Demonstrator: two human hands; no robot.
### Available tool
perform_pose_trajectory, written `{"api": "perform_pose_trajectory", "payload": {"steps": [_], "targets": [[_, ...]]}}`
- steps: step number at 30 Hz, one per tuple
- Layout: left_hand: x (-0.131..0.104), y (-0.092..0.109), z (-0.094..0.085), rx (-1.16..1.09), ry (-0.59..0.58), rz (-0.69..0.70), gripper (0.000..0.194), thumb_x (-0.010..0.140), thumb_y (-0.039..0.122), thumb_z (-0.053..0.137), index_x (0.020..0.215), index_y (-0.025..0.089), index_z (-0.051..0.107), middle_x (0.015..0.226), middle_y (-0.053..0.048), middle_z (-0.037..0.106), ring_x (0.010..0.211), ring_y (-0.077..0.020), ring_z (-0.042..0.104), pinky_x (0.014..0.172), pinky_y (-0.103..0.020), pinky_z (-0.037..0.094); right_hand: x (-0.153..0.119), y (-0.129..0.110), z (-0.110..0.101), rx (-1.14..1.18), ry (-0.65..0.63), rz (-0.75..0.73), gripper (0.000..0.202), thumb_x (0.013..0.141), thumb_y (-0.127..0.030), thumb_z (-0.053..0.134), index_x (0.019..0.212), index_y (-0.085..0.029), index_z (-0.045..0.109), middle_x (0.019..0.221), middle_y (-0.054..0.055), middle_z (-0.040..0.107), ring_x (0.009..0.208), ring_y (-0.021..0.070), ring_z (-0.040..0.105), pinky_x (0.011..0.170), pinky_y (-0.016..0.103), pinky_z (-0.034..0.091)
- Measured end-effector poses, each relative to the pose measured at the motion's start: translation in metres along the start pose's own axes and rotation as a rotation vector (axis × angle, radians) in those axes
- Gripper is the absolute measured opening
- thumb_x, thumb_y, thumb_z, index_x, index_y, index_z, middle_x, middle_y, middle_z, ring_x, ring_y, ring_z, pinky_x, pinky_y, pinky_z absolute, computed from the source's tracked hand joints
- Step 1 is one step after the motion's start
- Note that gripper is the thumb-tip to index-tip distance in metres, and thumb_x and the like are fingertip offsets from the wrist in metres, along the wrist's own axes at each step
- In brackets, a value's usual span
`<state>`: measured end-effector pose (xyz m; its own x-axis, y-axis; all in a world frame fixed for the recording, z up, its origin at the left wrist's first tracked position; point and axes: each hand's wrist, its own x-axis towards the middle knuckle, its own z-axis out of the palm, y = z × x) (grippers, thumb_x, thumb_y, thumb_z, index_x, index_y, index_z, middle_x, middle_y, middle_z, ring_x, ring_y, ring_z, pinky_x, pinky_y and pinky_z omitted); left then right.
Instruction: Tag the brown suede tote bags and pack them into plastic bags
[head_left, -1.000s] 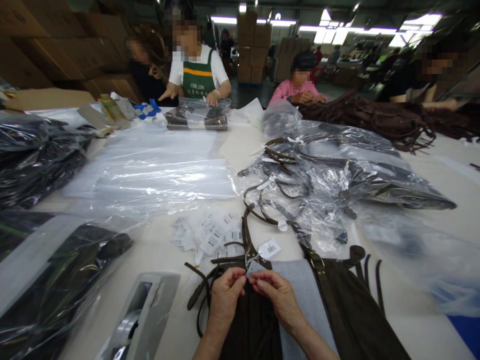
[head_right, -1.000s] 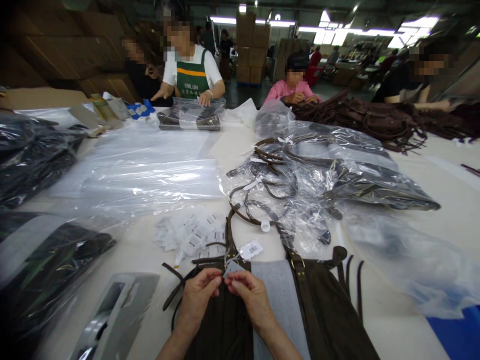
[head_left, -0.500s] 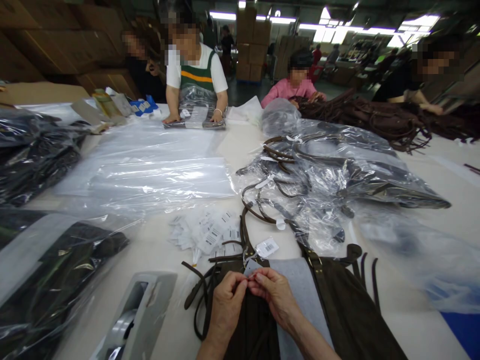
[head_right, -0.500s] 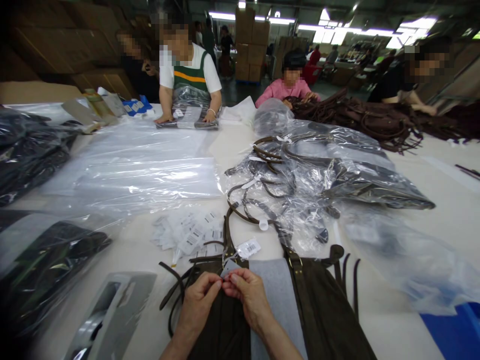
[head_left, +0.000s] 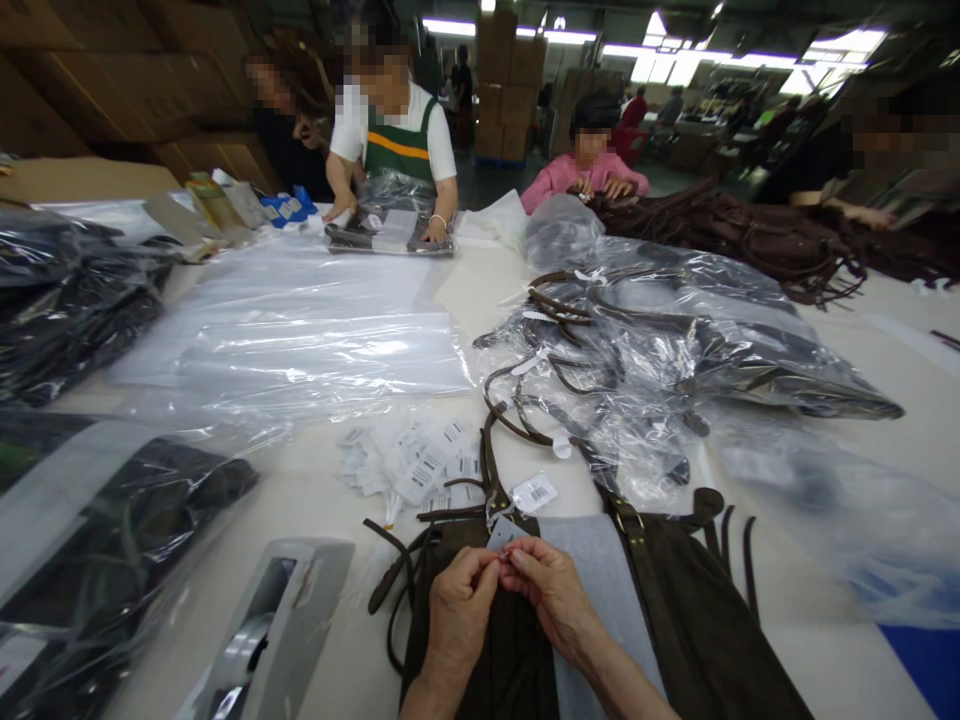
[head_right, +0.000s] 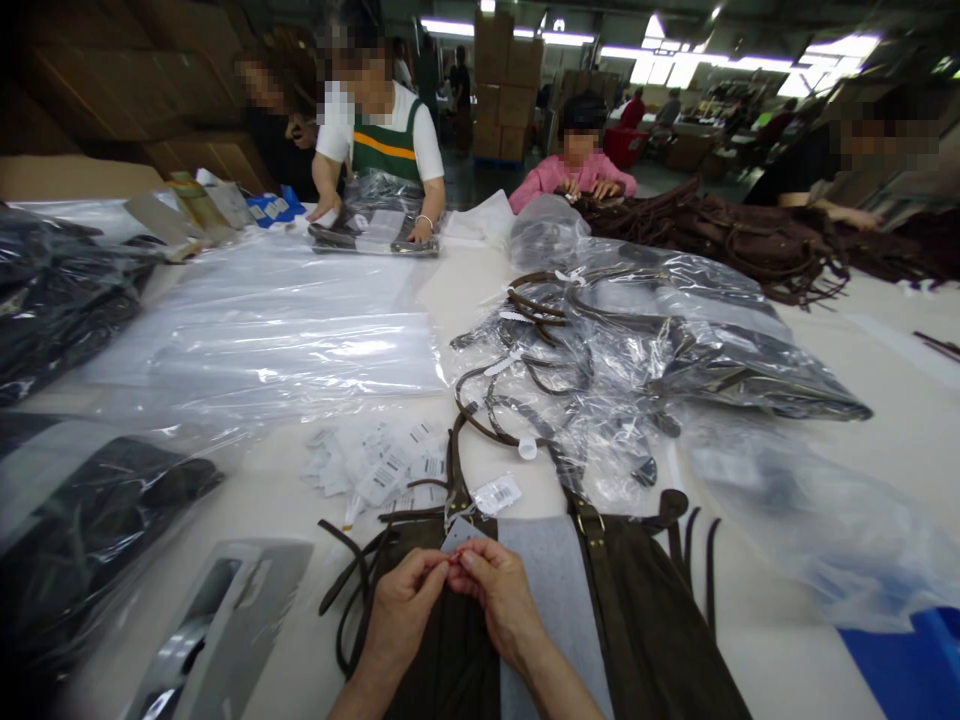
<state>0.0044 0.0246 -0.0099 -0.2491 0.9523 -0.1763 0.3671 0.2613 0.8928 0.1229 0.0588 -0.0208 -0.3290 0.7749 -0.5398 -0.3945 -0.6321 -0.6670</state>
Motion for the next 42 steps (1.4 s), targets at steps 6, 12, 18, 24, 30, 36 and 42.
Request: {"api": "perform_pose_trajectory", "payload": {"steps": [6,12,18,24,30,36,42], "targets": [[0.001,0.000,-0.001,-0.007,-0.023,0.003,0.020,0.076,0.025,0.044,0.069,0.019,0.061,0.069,0.000,0.062,0.067,-0.0133,0.057,0.063,-0.022,0.044,0.001,0.002,-0.002,0.004,0.007,-0.003,0.019,0.062,-0.029,0.071,0.070,-0.013,0.064,0.069,0.003,0.063,0.062,0.0100,0.058,0.058,0.020,0.047],[0.001,0.000,-0.001,0.002,-0.052,-0.006,0.019,0.076,0.024,0.043,0.068,0.019,0.060,0.069,0.000,0.061,0.066,-0.0125,0.057,0.063,-0.021,0.042,0.001,0.003,-0.002,0.020,-0.005,-0.001,0.017,0.065,-0.028,0.069,0.071,-0.013,0.063,0.070,0.003,0.063,0.062,0.0096,0.058,0.059,0.020,0.047],[0.001,-0.004,0.000,-0.019,-0.058,-0.001,0.018,0.076,0.022,0.044,0.069,0.018,0.060,0.070,0.000,0.061,0.067,-0.0117,0.057,0.063,-0.021,0.042,0.004,0.006,-0.006,0.041,-0.010,0.015,0.017,0.063,-0.027,0.071,0.071,-0.013,0.063,0.069,0.002,0.064,0.062,0.0092,0.058,0.058,0.019,0.047],[0.000,-0.006,0.000,-0.016,-0.055,0.009,0.018,0.076,0.022,0.044,0.069,0.018,0.060,0.070,0.000,0.062,0.068,-0.0120,0.057,0.064,-0.021,0.042,0.003,0.007,-0.007,0.048,-0.008,0.024,0.016,0.065,-0.025,0.069,0.071,-0.012,0.063,0.070,0.003,0.064,0.062,0.0089,0.058,0.058,0.019,0.047],[0.002,-0.006,0.000,0.003,-0.064,-0.001,0.018,0.076,0.023,0.044,0.069,0.018,0.061,0.070,-0.001,0.062,0.068,-0.0125,0.057,0.064,-0.022,0.042,0.004,0.006,-0.007,0.026,-0.012,0.019,0.016,0.065,-0.025,0.069,0.071,-0.012,0.063,0.070,0.003,0.064,0.062,0.0085,0.058,0.058,0.019,0.047],[0.002,-0.005,0.000,-0.011,-0.067,-0.031,0.019,0.075,0.023,0.044,0.069,0.018,0.061,0.071,-0.001,0.063,0.069,-0.0129,0.057,0.065,-0.022,0.041,0.006,0.008,-0.006,-0.037,-0.007,-0.005,0.017,0.065,-0.027,0.068,0.071,-0.012,0.063,0.067,0.002,0.064,0.060,0.0088,0.058,0.058,0.020,0.046],[0.003,-0.004,0.001,0.024,-0.098,-0.086,0.020,0.076,0.024,0.041,0.067,0.018,0.059,0.068,-0.001,0.061,0.067,-0.0134,0.056,0.065,-0.024,0.040,0.006,0.012,-0.007,-0.150,0.040,-0.069,0.018,0.065,-0.028,0.067,0.069,-0.012,0.062,0.061,0.001,0.063,0.055,0.0082,0.055,0.054,0.019,0.043]]}}
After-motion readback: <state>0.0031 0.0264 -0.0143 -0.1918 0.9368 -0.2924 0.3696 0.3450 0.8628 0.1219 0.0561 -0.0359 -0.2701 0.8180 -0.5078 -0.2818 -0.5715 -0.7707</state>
